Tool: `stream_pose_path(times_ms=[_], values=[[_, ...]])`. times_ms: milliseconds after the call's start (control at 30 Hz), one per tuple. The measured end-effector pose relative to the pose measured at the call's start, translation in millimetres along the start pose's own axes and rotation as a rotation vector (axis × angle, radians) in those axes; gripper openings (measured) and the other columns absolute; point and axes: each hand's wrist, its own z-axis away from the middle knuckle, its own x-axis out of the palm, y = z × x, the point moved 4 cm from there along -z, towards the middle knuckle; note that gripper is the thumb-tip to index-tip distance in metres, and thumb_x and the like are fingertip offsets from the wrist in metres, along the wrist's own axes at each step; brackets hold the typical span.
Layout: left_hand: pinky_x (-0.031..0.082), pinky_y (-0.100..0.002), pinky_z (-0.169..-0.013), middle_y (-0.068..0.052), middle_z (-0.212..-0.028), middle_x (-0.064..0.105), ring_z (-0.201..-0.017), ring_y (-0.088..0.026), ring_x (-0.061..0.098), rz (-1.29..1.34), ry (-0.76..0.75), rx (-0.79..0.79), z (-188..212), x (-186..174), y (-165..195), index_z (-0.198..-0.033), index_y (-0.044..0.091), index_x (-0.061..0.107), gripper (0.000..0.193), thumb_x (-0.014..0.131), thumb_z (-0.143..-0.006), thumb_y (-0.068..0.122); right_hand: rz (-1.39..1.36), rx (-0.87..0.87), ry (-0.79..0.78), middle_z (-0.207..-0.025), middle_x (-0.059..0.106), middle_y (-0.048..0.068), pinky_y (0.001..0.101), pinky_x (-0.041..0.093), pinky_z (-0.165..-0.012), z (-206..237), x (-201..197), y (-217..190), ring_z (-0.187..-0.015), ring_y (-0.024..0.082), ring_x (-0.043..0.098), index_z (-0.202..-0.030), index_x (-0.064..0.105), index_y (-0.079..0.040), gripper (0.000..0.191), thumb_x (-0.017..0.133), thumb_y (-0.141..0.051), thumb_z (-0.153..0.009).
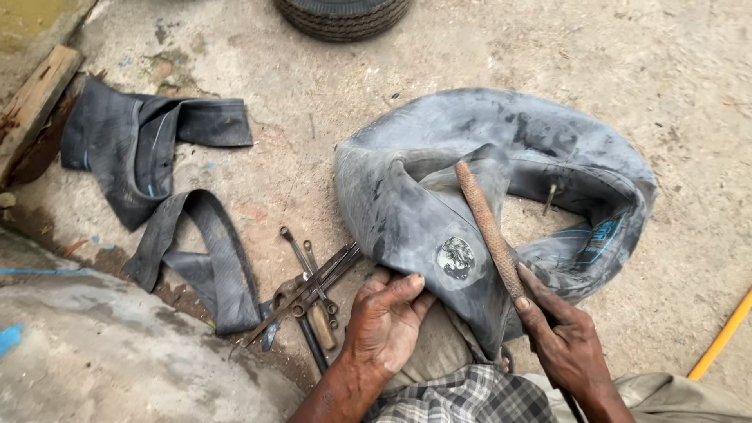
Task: The person scrapes the inner surface of a large rubber tire with a textured metal rod, repeatedly rubbing a specific area to prepare it. They pause to wipe the surface with their hand and reposition the tire on their lap.
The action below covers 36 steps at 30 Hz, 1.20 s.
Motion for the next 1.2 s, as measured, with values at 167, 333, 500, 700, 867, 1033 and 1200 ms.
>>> stream_pose_path(times_ms=[167,333,500,700,867,1033,1200], values=[[0.057,-0.042,-0.09,-0.016,-0.096,0.071,-0.094,-0.027,0.07,-0.096,-0.067,0.063,-5,1,-1,-0.088,-0.006,0.066,0.015,0.071,-0.076,-0.012,0.073,-0.317,-0.004,-0.086,0.068,0.018,0.035,0.052,-0.062,12,-8,-11,-0.071,0.018,0.059,-0.156,0.058,-0.01,0.055,0.065,-0.019,-0.102],[0.059,-0.038,-0.081,-0.015,-0.086,0.072,-0.08,-0.024,0.072,-0.149,-0.115,0.081,-7,1,-7,-0.082,-0.005,0.067,0.01,0.072,-0.079,-0.014,0.179,-0.389,-0.072,-0.077,0.076,0.011,0.0323,0.055,-0.062,16,-14,5,-0.063,0.017,0.068,-0.141,0.064,-0.007,0.051,0.069,-0.016,-0.091],[0.059,-0.033,-0.082,-0.013,-0.091,0.074,-0.085,-0.02,0.072,-0.155,-0.146,0.152,-9,3,-7,-0.085,-0.006,0.069,0.012,0.07,-0.076,-0.015,0.097,-0.591,-0.089,-0.113,0.079,0.021,0.0317,0.054,-0.094,43,-33,13,-0.11,0.026,0.075,-0.133,0.064,0.002,0.045,0.066,-0.011,-0.09],[0.059,-0.035,-0.091,-0.013,-0.098,0.074,-0.094,-0.02,0.073,-0.121,-0.246,0.043,-14,0,-5,-0.095,-0.005,0.069,0.022,0.072,-0.075,-0.014,0.198,-0.536,-0.086,-0.108,0.08,0.024,0.0339,0.056,-0.091,44,-18,-28,-0.105,0.028,0.078,-0.131,0.067,0.001,0.044,0.067,-0.006,-0.087],[0.054,-0.04,-0.096,-0.015,-0.114,0.071,-0.107,-0.024,0.068,-0.121,-0.289,0.064,-15,0,-3,-0.116,-0.011,0.067,0.038,0.076,-0.079,-0.011,0.402,-0.558,-0.15,-0.074,0.073,0.02,0.0358,0.048,-0.052,-23,16,-83,-0.054,0.016,0.059,-0.139,0.067,-0.013,0.049,0.071,-0.017,-0.09],[0.057,-0.04,-0.093,-0.009,-0.114,0.072,-0.108,-0.024,0.07,-0.124,-0.218,0.123,-16,0,-3,-0.116,-0.001,0.068,0.051,0.075,-0.067,-0.012,0.113,-0.421,0.043,-0.087,0.068,0.019,0.0334,0.049,-0.064,11,-17,-71,-0.076,0.018,0.058,-0.149,0.059,-0.004,0.046,0.059,-0.011,-0.104],[0.056,-0.041,-0.097,-0.012,-0.118,0.068,-0.113,-0.026,0.067,-0.07,-0.346,0.067,-19,1,-4,-0.121,-0.006,0.063,0.047,0.077,-0.076,-0.012,0.22,-0.653,-0.011,-0.075,0.066,0.022,0.0377,0.046,-0.065,49,-7,-53,-0.068,0.022,0.054,-0.147,0.062,-0.014,0.045,0.065,-0.018,-0.102]])
